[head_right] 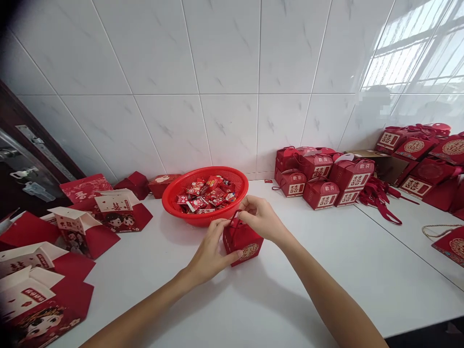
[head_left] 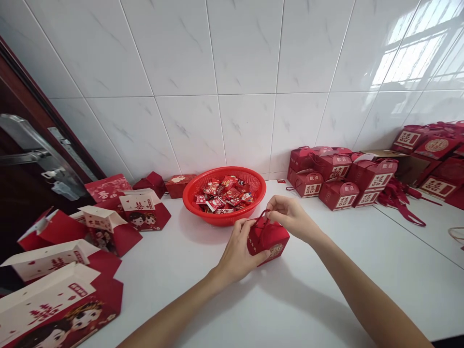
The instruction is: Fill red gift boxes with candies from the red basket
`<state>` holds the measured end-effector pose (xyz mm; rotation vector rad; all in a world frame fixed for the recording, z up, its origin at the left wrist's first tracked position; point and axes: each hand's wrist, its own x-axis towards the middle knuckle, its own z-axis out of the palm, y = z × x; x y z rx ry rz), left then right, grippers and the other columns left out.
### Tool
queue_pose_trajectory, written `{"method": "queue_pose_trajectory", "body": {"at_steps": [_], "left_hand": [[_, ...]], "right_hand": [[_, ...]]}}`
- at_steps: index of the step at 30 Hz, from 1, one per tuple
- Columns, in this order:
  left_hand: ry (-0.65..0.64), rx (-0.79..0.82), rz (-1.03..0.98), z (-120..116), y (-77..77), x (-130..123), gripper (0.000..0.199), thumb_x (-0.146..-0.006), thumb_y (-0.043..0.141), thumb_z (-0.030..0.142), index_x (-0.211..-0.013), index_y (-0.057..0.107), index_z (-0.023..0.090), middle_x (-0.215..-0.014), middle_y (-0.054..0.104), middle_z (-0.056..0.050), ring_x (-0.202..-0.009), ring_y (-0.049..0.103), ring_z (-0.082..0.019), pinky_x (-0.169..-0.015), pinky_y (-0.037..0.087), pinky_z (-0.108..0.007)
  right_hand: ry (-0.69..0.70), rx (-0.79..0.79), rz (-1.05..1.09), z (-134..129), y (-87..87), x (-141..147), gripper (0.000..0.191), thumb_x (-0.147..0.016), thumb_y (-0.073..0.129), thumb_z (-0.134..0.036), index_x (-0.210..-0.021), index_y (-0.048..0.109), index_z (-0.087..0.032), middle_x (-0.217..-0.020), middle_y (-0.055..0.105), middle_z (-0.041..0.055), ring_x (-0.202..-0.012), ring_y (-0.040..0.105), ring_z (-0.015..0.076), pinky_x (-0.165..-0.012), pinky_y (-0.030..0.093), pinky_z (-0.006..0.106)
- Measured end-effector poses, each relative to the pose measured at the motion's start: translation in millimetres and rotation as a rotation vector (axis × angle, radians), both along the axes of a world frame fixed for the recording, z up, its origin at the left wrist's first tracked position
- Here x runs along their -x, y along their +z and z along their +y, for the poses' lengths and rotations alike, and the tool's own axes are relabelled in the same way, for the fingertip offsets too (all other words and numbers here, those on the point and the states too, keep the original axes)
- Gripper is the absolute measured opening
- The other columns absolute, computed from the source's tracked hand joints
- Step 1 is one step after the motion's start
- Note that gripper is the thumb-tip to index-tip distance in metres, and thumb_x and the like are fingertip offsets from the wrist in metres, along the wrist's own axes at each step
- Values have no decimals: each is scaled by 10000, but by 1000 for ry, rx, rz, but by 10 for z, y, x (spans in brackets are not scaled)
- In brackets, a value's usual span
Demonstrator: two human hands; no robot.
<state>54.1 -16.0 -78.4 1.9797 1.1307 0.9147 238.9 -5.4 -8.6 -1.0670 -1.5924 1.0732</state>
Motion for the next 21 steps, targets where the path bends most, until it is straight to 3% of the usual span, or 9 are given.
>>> {"method": "queue_pose_trajectory", "body": {"at_steps": [3,5,9,16,19,21], "left_hand": [[2,11,-3,17,-57,-16,574,-736,779,342,-1253,545,254,-1250,521,-85,-1172,567,-296,-970,523,-468],[0,-9,-17,29,-86,-26,398,-816,712,385,-1168,581,249,-1199,544,-75,-1135,574,-277,-971,512,-458],[5,-33,-56,55,-116,-40,155,-916,576,356,-1001,587,227,-1072,579,-69,-1053,575,-251,-947,498,-434],[-15,-13,-69,63,-126,-39,199,-905,592,323,-1077,600,225,-1113,596,-81,-1070,581,-256,-947,496,-427],[-20,-7,-75,57,-118,-26,252,-917,593,355,-1136,593,229,-1169,588,-83,-1106,580,-258,-961,495,-430],[-38,-13,-85,53,-111,-13,249,-927,589,379,-1126,598,230,-1184,590,-85,-1133,572,-262,-977,491,-436]], "right_hand": [[84,98,64,-9,-53,29,67,-703,586,-204,-738,529,-205,-698,669,-7,-706,646,151,-685,489,275],[145,160,102,-12,-85,45,87,-704,594,-202,-745,517,-209,-703,692,2,-732,664,162,-704,496,281],[210,242,152,-11,-138,65,134,-734,639,-245,-753,512,-208,-649,675,-5,-652,623,140,-649,474,265],[228,261,189,-18,-139,46,208,-783,696,-326,-875,547,-212,-571,567,-62,-584,574,130,-610,466,264],[223,145,54,-46,-127,1,185,-820,645,-283,-985,599,-212,-602,564,-59,-587,549,128,-593,445,257],[229,53,-115,-74,-138,-24,109,-816,629,-240,-914,650,-198,-622,562,-43,-588,502,119,-566,405,246]]}}
